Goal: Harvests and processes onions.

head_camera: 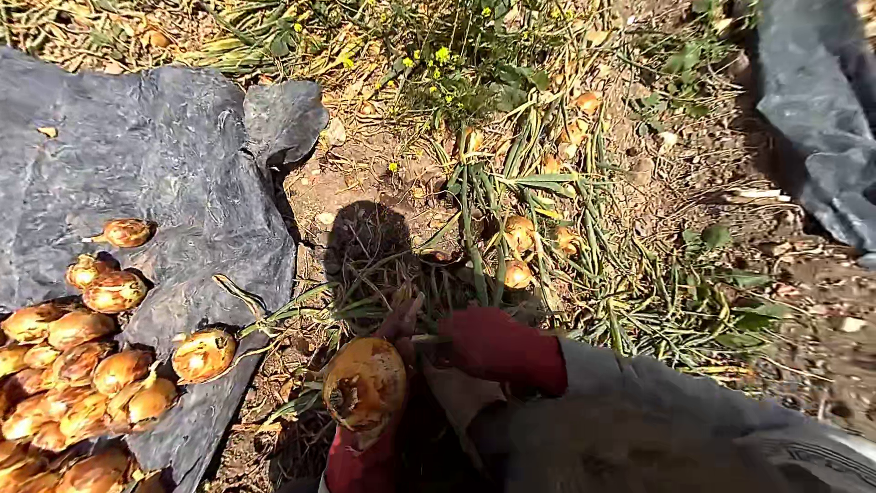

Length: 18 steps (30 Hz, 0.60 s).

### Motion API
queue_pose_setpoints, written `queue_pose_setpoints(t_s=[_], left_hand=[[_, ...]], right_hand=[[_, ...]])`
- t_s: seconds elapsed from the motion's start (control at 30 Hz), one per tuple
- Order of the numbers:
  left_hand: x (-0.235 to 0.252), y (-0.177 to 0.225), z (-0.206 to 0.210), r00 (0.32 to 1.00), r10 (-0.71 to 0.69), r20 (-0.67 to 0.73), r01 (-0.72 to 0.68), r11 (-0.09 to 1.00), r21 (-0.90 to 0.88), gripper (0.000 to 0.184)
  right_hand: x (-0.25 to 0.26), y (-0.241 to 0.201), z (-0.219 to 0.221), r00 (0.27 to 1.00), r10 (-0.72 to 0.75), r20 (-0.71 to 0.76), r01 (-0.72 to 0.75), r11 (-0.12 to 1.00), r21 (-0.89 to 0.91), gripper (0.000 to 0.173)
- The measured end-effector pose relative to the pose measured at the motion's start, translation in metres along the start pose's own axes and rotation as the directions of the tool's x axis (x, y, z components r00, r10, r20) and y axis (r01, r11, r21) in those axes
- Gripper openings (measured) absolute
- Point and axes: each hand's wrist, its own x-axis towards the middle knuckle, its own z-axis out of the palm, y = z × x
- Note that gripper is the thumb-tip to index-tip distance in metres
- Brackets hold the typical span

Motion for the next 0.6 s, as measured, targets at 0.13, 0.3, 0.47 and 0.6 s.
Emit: queue_pose_setpoints(t_s=[0.13,0.3,0.47,0.6], left_hand=[[0.018,0.028,-0.049,0.999,0.032,0.025,-0.032,0.999,-0.006,0.048],[0.031,0.065,-0.120,0.862,0.078,-0.501,-0.349,0.807,-0.476,0.077],[0.031,0.066,-0.080,0.775,-0.282,-0.566,-0.098,0.830,-0.548,0.045],[0.022,0.057,-0.037,0.761,-0.415,-0.498,0.285,0.904,-0.319,0.054]], right_hand=[[0.019,0.079,-0.018,0.863,0.466,-0.196,-0.471,0.882,0.021,0.032],[0.043,0.197,-0.033,0.603,0.751,-0.270,-0.684,0.660,0.311,0.044],[0.056,0.242,-0.026,0.637,0.759,-0.138,-0.641,0.620,0.452,0.048],[0.061,0.270,-0.019,0.712,0.694,-0.109,-0.565,0.657,0.499,0.051]])
